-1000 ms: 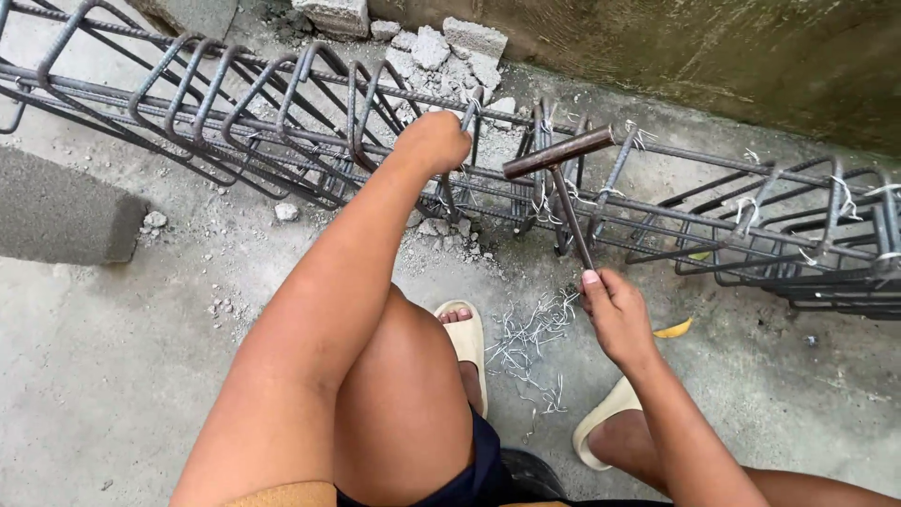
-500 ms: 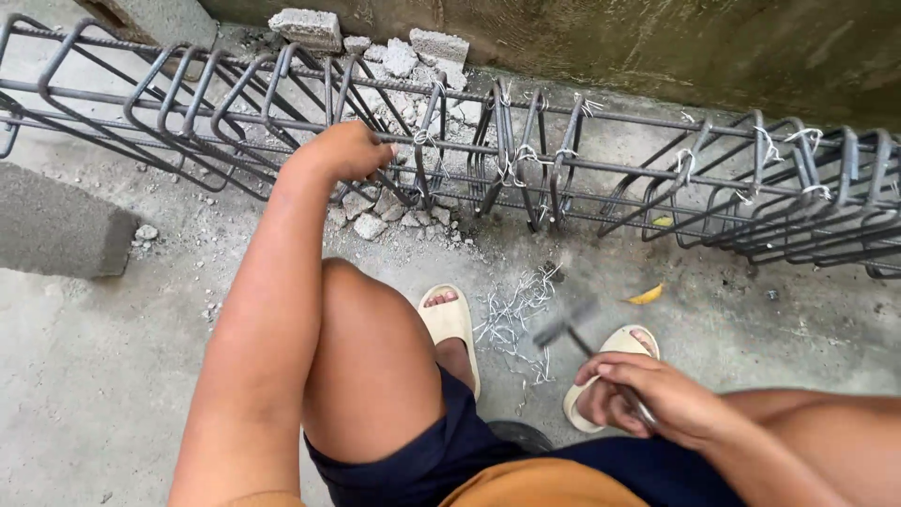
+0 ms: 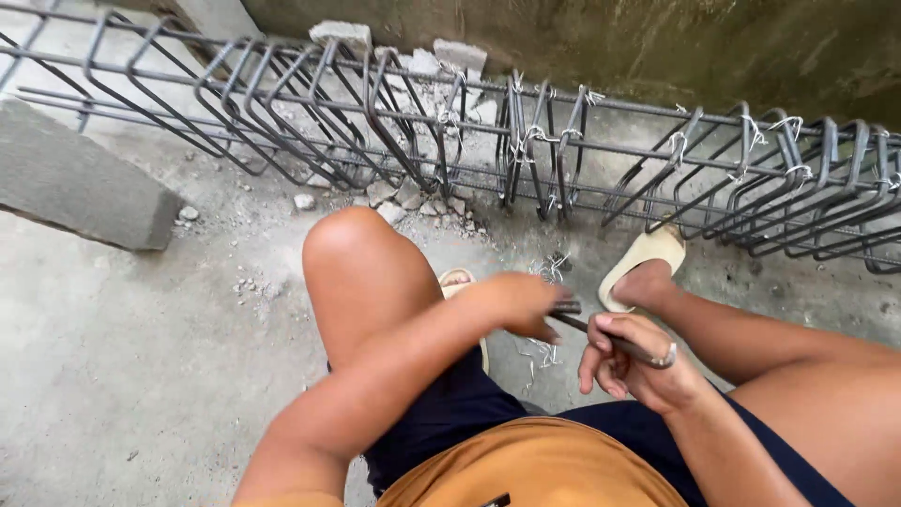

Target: The person ties a rebar cage using a rebar tying tool and wire. They wrap wire around intersections of the rebar and twist it with the tool to secure the structure.

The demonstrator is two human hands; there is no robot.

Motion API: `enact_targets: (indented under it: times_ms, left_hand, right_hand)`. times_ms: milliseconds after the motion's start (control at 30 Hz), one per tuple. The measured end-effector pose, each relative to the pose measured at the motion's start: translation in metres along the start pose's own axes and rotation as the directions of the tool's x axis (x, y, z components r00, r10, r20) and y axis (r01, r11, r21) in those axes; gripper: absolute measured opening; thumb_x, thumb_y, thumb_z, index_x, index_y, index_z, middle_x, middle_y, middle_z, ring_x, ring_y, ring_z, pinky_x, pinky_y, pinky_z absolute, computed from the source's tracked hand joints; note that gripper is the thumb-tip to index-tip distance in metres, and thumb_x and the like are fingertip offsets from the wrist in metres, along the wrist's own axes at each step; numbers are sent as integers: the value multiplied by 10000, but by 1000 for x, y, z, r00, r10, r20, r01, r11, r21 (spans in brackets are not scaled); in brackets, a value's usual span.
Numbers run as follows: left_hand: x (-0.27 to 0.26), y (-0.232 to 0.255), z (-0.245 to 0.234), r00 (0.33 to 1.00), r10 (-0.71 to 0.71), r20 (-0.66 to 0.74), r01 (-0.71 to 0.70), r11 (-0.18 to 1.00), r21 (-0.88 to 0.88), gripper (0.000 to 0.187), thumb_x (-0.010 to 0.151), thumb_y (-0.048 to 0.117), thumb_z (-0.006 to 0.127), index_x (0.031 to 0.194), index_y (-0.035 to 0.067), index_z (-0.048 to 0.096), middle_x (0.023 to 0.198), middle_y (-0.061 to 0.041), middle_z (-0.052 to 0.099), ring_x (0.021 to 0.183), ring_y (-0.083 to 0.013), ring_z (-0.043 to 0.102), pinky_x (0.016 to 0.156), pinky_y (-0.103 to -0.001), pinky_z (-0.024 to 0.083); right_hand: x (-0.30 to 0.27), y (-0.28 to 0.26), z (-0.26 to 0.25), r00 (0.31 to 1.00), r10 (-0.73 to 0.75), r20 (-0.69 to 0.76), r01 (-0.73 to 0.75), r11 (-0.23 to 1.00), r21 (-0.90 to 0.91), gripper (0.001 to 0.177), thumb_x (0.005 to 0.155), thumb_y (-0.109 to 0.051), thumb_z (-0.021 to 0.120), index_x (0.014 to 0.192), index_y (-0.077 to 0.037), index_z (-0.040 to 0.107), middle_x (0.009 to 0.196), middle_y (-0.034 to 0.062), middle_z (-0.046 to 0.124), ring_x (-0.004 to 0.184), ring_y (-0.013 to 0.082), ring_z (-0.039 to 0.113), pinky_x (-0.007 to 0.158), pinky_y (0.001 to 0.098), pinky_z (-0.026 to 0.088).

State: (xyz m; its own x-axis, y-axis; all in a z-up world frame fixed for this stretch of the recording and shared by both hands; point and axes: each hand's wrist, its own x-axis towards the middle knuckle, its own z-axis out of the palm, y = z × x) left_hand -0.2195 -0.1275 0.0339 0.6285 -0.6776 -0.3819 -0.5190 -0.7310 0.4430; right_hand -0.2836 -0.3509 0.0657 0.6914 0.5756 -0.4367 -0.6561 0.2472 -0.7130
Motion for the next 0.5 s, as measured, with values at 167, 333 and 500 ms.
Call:
enact_targets:
  times_ms: [167,333,500]
  left_hand:
    - [-12,17,-2,979,4,-205,2,1000,24,239,951,337,576,1085,181,698,894,-166,758,840,-419,732,754,-539,587]
    - [-26,27,-9,963,-189,-191,142,962,-234,312,910,334,548,939,53,680,885,-275,733,907,-486,724,773,-611,572]
    - [-21,8,16,915,-393,-90,368,905,-213,475,890,486,565,916,58,770,902,-208,772,948,-420,750,803,-544,601]
  right_hand:
    - [15,-18,7,996,-53,72,72,952,-297,403,1007,-393,449,1012,-12,582,639,342,740,310,237,523,313,297,385]
    - [3,-38,-14,913,-378,-153,28,433,-901,452,994,-265,492,1435,-316,578,838,69,836,648,228,788,630,372,597]
    - [0,-17,-22,668,-739,85,220,88,-972,218,971,-128,619,1109,-199,772,1022,-27,789,922,219,742,753,325,604]
